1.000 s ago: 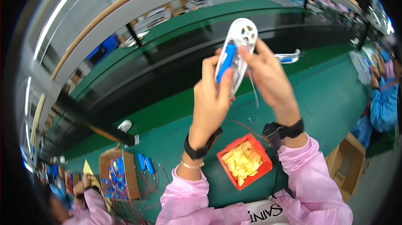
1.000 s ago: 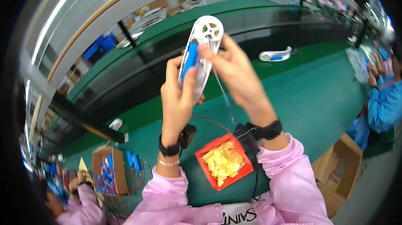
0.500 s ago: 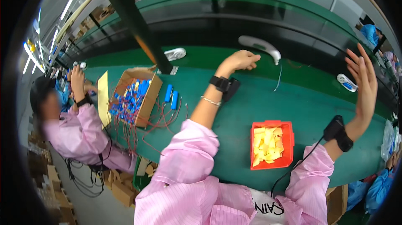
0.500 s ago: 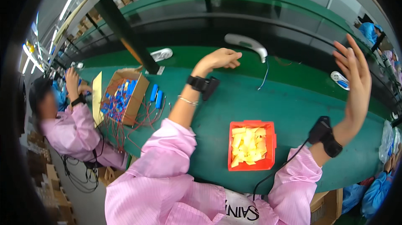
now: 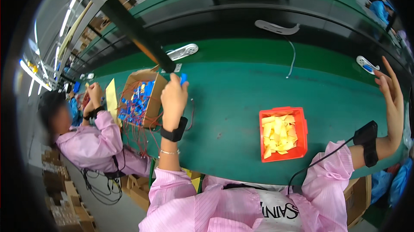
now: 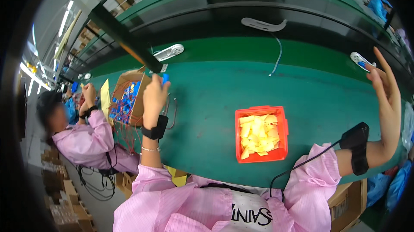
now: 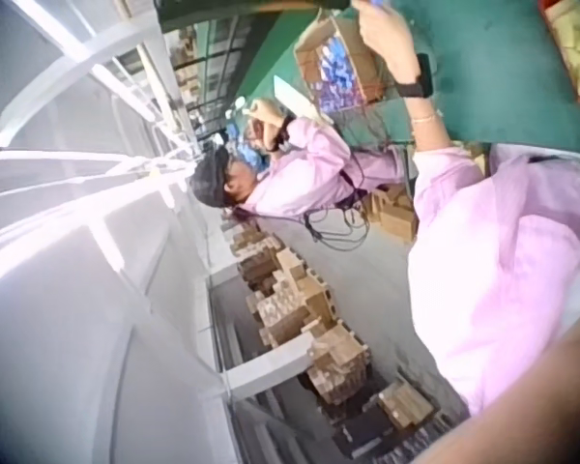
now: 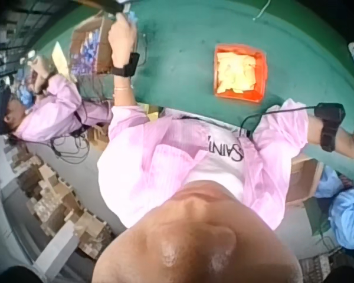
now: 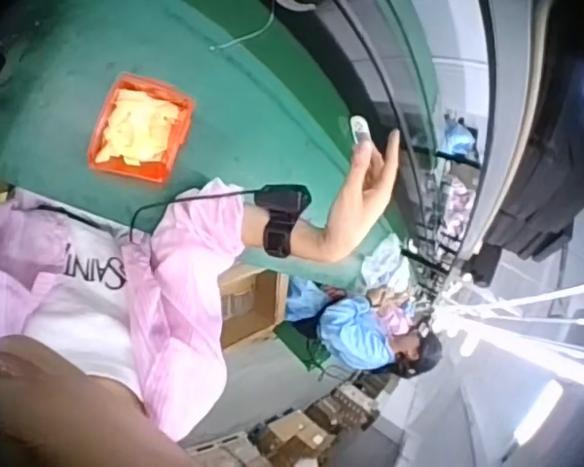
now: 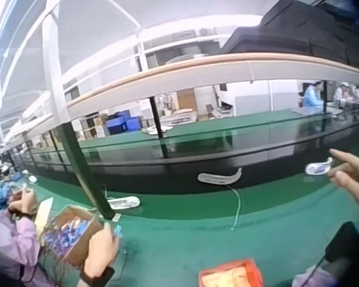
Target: The person is assembling an electronic device by applying adhesive stickers to a blue cylindrical component and placing it inside a white plastic housing.
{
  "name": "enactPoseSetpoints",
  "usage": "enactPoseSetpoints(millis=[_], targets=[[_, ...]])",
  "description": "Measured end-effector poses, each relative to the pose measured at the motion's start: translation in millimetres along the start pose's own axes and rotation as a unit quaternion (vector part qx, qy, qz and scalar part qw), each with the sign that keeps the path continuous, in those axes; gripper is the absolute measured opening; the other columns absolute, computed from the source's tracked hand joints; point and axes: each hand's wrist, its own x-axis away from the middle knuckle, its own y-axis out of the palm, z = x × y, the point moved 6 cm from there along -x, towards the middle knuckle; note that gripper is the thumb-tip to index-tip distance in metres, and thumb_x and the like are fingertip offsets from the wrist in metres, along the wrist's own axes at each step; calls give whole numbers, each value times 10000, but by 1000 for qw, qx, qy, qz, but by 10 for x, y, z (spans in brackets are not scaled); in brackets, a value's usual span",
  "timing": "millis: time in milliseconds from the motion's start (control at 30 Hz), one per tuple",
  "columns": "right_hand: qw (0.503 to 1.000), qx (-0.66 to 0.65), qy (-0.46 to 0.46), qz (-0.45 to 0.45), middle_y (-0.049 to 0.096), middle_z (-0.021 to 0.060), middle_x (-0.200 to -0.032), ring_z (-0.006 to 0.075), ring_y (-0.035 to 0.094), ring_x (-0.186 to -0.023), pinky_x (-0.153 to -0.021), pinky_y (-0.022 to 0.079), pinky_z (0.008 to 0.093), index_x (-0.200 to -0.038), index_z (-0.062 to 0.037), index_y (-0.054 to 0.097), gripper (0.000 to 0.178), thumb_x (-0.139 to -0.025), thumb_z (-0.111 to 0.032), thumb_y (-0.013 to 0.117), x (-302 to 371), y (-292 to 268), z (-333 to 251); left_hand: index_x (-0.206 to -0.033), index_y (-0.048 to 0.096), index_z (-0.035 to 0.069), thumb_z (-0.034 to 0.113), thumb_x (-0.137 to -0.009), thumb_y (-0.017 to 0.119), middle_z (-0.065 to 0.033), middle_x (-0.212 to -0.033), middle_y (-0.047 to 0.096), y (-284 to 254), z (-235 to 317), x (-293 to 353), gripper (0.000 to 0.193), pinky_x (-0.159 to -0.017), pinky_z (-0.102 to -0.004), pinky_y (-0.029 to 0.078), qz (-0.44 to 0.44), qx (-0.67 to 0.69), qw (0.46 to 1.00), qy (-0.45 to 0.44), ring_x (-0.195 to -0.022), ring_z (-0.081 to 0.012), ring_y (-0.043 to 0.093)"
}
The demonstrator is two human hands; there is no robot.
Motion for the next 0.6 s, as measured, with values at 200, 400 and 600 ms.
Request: enactPoseSetpoints(millis=[200, 400, 600], targets=[[996, -88, 0, -33, 638, 72, -1132, 127, 556, -1087, -971, 403, 270, -1415, -69, 460, 446, -990, -189, 531, 40, 117, -262, -991, 593, 16, 172, -864, 709, -101, -835, 646, -1079, 1535, -43, 232, -572, -321, 473, 212, 358, 883, 218, -645, -241, 614], [949, -292, -92, -73, 679, 98, -1114, 134, 619, -1004, -889, 482, 282, -1210, 8, 633, 329, -923, -151, 639, -324, 811, -879, -960, 607, 22, 59, -773, 754, -81, -867, 598, -1142, 2436, 1, 241, -614, -290, 452, 170, 525, 775, 308, -741, -205, 580], [890, -427, -71, -147, 680, 71, -1085, 119, 610, -996, -911, 478, 295, -1244, 16, 608, 364, -916, -135, 653, -408, 1167, -975, -1000, 608, 7, 42, -826, 715, -67, -959, 626, -972, 2770, 84, 207, -708, -262, 494, 132, 617, 720, 290, -863, -144, 611]])
